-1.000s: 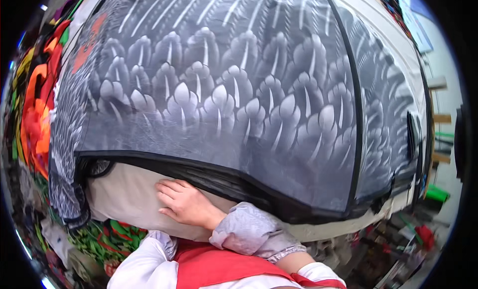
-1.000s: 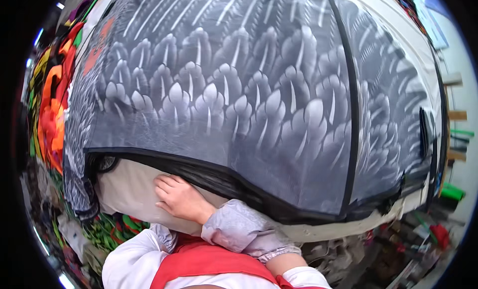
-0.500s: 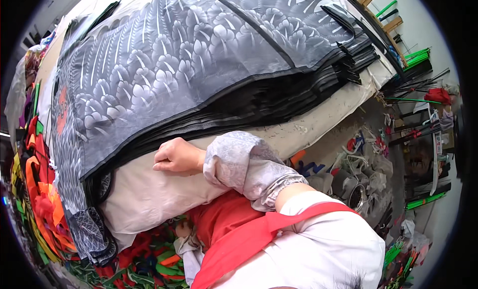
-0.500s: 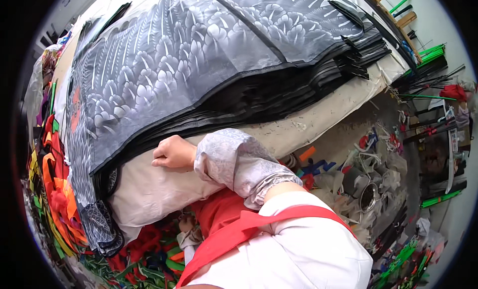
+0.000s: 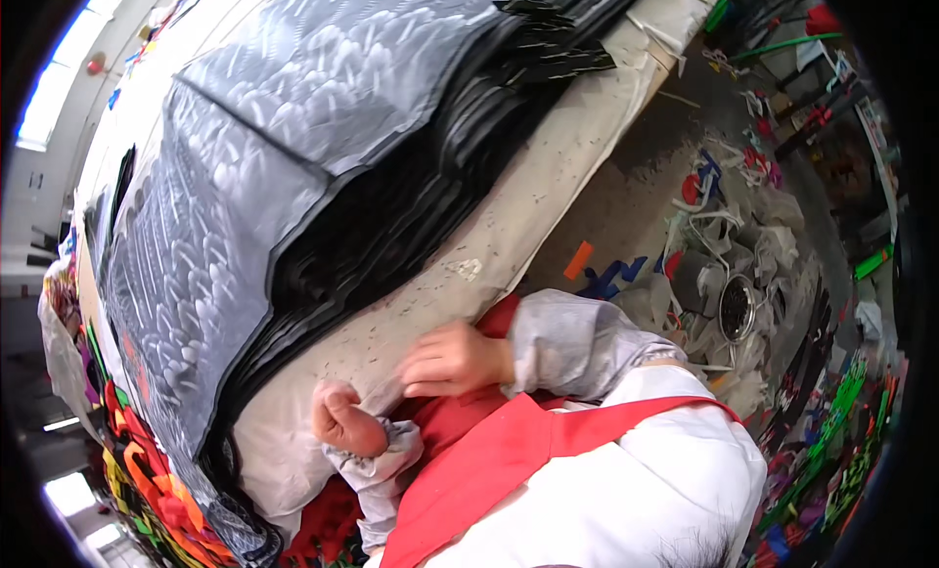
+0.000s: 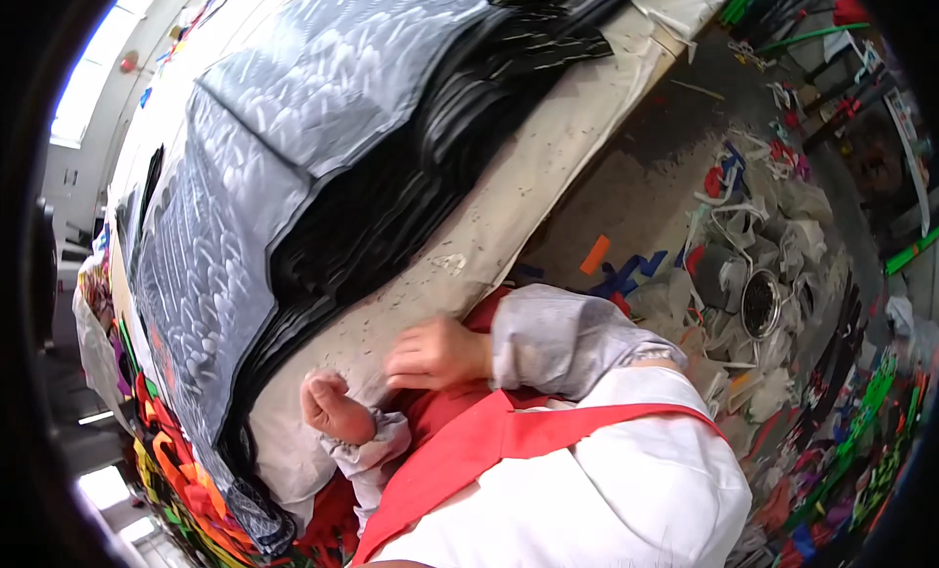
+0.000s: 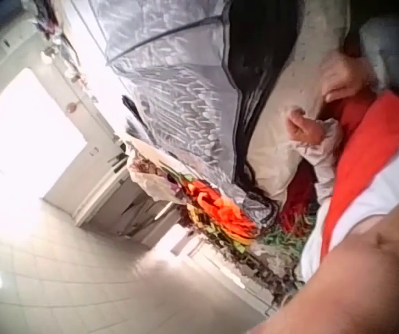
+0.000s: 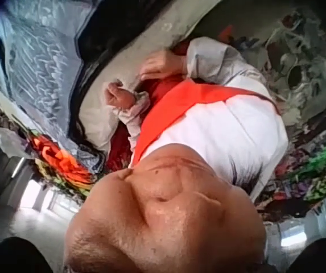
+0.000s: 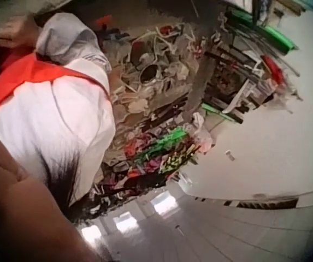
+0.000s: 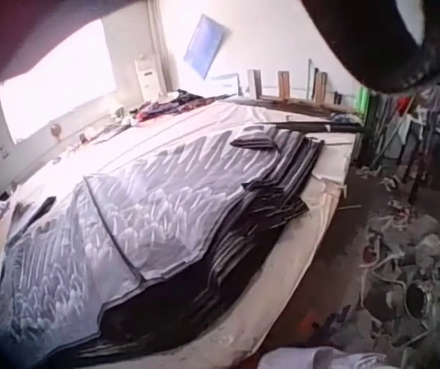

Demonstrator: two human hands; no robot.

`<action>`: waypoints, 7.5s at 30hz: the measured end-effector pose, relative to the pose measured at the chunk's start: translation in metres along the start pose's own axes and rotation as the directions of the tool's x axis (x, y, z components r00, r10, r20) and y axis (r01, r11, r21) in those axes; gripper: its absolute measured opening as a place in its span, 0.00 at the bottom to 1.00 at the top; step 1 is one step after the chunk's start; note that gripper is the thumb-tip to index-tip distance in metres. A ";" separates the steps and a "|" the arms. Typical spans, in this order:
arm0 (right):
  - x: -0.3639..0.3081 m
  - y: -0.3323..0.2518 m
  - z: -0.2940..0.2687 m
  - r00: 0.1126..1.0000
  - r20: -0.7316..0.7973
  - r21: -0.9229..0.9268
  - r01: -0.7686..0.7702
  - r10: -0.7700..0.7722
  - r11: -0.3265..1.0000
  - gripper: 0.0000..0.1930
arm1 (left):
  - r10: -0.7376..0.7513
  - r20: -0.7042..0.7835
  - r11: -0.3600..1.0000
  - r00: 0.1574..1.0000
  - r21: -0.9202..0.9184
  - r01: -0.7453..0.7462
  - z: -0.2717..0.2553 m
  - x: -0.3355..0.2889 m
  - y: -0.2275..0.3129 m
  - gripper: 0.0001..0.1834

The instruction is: Untying a bundle of printed fabric pieces, spreading them out, and trimming the edges of individual pieces using scissors.

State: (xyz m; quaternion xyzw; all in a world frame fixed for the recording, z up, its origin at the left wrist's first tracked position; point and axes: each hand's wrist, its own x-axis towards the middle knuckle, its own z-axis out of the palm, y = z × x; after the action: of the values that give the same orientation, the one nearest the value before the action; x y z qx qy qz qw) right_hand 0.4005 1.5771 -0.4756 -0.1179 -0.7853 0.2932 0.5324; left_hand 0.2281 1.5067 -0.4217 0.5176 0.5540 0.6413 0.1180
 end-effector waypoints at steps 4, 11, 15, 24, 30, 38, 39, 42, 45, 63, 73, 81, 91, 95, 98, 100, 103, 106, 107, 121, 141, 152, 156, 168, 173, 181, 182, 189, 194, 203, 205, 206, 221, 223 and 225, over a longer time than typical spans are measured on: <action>-0.119 0.023 -0.095 0.744 -0.440 -0.024 -0.569 0.502 0.822 0.08 | 0.266 0.523 0.960 0.810 -0.218 -0.174 0.135 0.027 0.017 0.10; -0.215 0.189 -0.184 0.345 -0.727 -0.154 -0.924 0.593 0.350 0.15 | 0.191 0.750 0.981 0.633 -0.134 -0.137 0.306 0.015 0.001 0.13; -0.231 0.228 -0.178 0.302 -0.736 -0.097 -0.933 0.606 0.346 0.15 | -0.049 0.748 0.981 0.662 -0.088 0.173 0.305 0.014 -0.016 0.16; -0.222 0.306 -0.171 0.304 -0.725 -0.032 -0.911 0.618 0.411 0.14 | -0.028 0.797 0.984 0.604 -0.083 0.155 0.305 0.024 -0.012 0.18; -0.232 0.315 -0.172 0.270 -0.745 0.009 -0.911 0.610 0.413 0.13 | -0.046 0.832 0.969 0.553 -0.098 0.228 0.302 0.025 -0.020 0.16; -0.255 0.280 -0.177 0.177 -0.796 0.089 -0.911 0.578 0.402 0.12 | -0.020 0.840 0.952 0.543 -0.151 0.268 0.296 0.027 -0.024 0.15; -0.258 0.272 -0.179 0.164 -0.806 0.098 -0.911 0.568 0.401 0.12 | -0.024 0.840 0.946 0.543 -0.156 0.284 0.295 0.027 -0.025 0.15; -0.265 0.248 -0.192 0.125 -0.838 0.121 -0.907 0.531 0.404 0.12 | -0.020 0.840 0.932 0.542 -0.180 0.314 0.291 0.026 -0.025 0.15; -0.277 0.217 -0.208 0.078 -0.872 0.145 -0.902 0.483 0.407 0.11 | -0.034 0.822 0.927 0.569 -0.188 0.326 0.288 0.024 -0.026 0.15; -0.181 -0.004 -0.271 0.278 -0.665 0.739 0.380 0.694 0.556 0.19 | -0.151 0.905 0.843 0.398 -0.092 0.530 0.172 0.010 -0.025 0.15; -0.009 -0.065 -0.324 0.636 -0.623 0.712 0.221 0.455 0.666 0.19 | -0.751 0.356 0.450 0.556 -0.339 0.826 -0.105 -0.016 -0.062 0.17; 0.093 -0.145 -0.300 0.405 -0.904 -0.056 0.207 -0.137 0.977 0.14 | -0.815 0.085 0.195 0.574 -0.891 0.409 -0.172 0.035 -0.096 0.24; 0.095 -0.053 -0.170 0.622 -0.782 -0.082 -0.161 0.037 0.984 0.15 | -0.950 -0.308 0.295 0.056 -0.821 0.489 -0.254 0.127 -0.253 0.25; 0.128 -0.035 -0.152 0.806 -0.577 0.037 -0.139 0.135 0.990 0.13 | -0.961 -0.269 0.258 0.059 -0.804 0.535 -0.260 0.132 -0.264 0.26; 0.158 -0.023 -0.150 0.825 -0.558 -0.077 -0.159 0.090 0.984 0.15 | -0.925 -0.370 0.204 -0.085 -0.674 0.710 -0.230 0.163 -0.214 0.28; 0.166 -0.019 -0.160 0.836 -0.533 -0.078 -0.198 0.127 0.977 0.15 | -0.882 -0.444 0.165 -0.159 -0.607 0.777 -0.225 0.169 -0.202 0.29; 0.174 -0.023 -0.190 0.849 -0.495 -0.108 -0.273 0.186 0.956 0.15 | -0.941 -0.328 0.117 -0.077 -0.532 0.838 -0.236 0.180 -0.202 0.34; 0.165 -0.029 -0.222 0.840 -0.457 -0.189 -0.414 0.293 0.891 0.14 | -0.867 -0.486 0.104 -0.108 -0.389 0.915 -0.233 0.183 -0.180 0.37; 0.159 -0.032 -0.228 0.839 -0.456 -0.185 -0.416 0.297 0.890 0.14 | -0.864 -0.490 0.103 -0.110 -0.388 0.916 -0.223 0.188 -0.167 0.37; 0.150 -0.028 -0.192 0.906 -0.420 -0.210 -0.162 0.061 0.964 0.14 | -0.474 0.222 0.686 0.852 -0.513 0.515 0.077 0.071 0.031 0.15; 0.158 -0.050 -0.106 0.978 -0.159 -0.364 -0.182 0.131 0.914 0.14 | -0.383 -0.198 0.875 0.902 -0.391 0.286 0.145 0.075 -0.019 0.22; 0.156 -0.027 -0.095 0.998 -0.056 -0.438 0.003 -0.031 0.899 0.15 | -0.290 -0.233 0.946 0.928 -0.220 0.240 0.137 0.076 -0.020 0.24; 0.156 -0.025 -0.093 0.998 -0.053 -0.433 0.004 -0.030 0.901 0.15 | -0.278 -0.241 0.949 0.930 -0.218 0.228 0.137 0.077 -0.020 0.24; 0.159 -0.019 -0.091 0.998 -0.034 -0.449 0.027 -0.047 0.893 0.15 | -0.300 -0.236 0.942 0.924 -0.229 0.247 0.136 0.079 -0.016 0.24; 0.162 -0.023 -0.091 1.000 -0.005 -0.457 0.018 -0.023 0.889 0.14 | -0.335 -0.187 0.927 0.923 -0.238 0.288 0.134 0.079 -0.016 0.25; 0.144 -0.030 -0.113 0.985 -0.166 -0.313 -0.089 0.038 0.945 0.12 | -0.383 -0.036 0.752 0.923 -0.593 0.289 0.130 0.076 -0.015 0.28; 0.143 -0.030 -0.113 0.986 -0.141 -0.332 -0.127 0.085 0.934 0.12 | -0.384 -0.033 0.751 0.923 -0.593 0.291 0.129 0.076 -0.014 0.28; 0.144 -0.026 -0.113 0.995 -0.091 -0.349 -0.059 0.028 0.935 0.13 | -0.406 0.017 0.736 0.914 -0.586 0.339 0.127 0.078 -0.010 0.28; 0.144 -0.025 -0.111 0.996 -0.077 -0.358 -0.065 0.040 0.931 0.14 | -0.420 0.024 0.728 0.907 -0.588 0.353 0.126 0.077 -0.011 0.29; 0.140 -0.029 -0.157 0.859 -0.429 -0.183 0.221 -0.280 0.958 0.12 | -0.276 0.095 0.946 0.956 -0.147 0.288 0.083 0.088 0.018 0.26; 0.134 -0.032 -0.173 0.872 -0.457 -0.278 0.044 -0.173 0.960 0.12 | 0.262 0.191 0.852 0.946 0.415 -0.320 0.068 0.100 0.027 0.23; 0.132 -0.032 -0.171 0.867 -0.467 -0.275 0.044 -0.174 0.960 0.12 | 0.267 0.198 0.847 0.943 0.419 -0.328 0.069 0.109 0.027 0.23; 0.124 -0.033 -0.158 0.848 -0.523 -0.233 -0.046 -0.085 0.971 0.11 | 0.260 0.332 0.929 0.907 0.169 -0.328 0.080 0.219 -0.052 0.08; 0.121 -0.032 -0.163 0.845 -0.529 -0.243 -0.061 -0.080 0.968 0.11 | 0.434 0.613 0.749 0.660 0.162 -0.643 0.069 0.213 -0.042 0.11; 0.121 -0.031 -0.165 0.842 -0.534 -0.262 -0.074 -0.080 0.962 0.10 | 0.396 0.603 0.731 0.692 0.249 -0.635 0.072 0.197 -0.028 0.12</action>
State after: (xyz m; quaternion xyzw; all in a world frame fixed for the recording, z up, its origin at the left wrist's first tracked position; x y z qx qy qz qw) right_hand 0.5046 1.6678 -0.3221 -0.2664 -0.6365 0.1367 0.7108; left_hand 0.1881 1.7016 -0.3506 0.8183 0.4579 0.3437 -0.0500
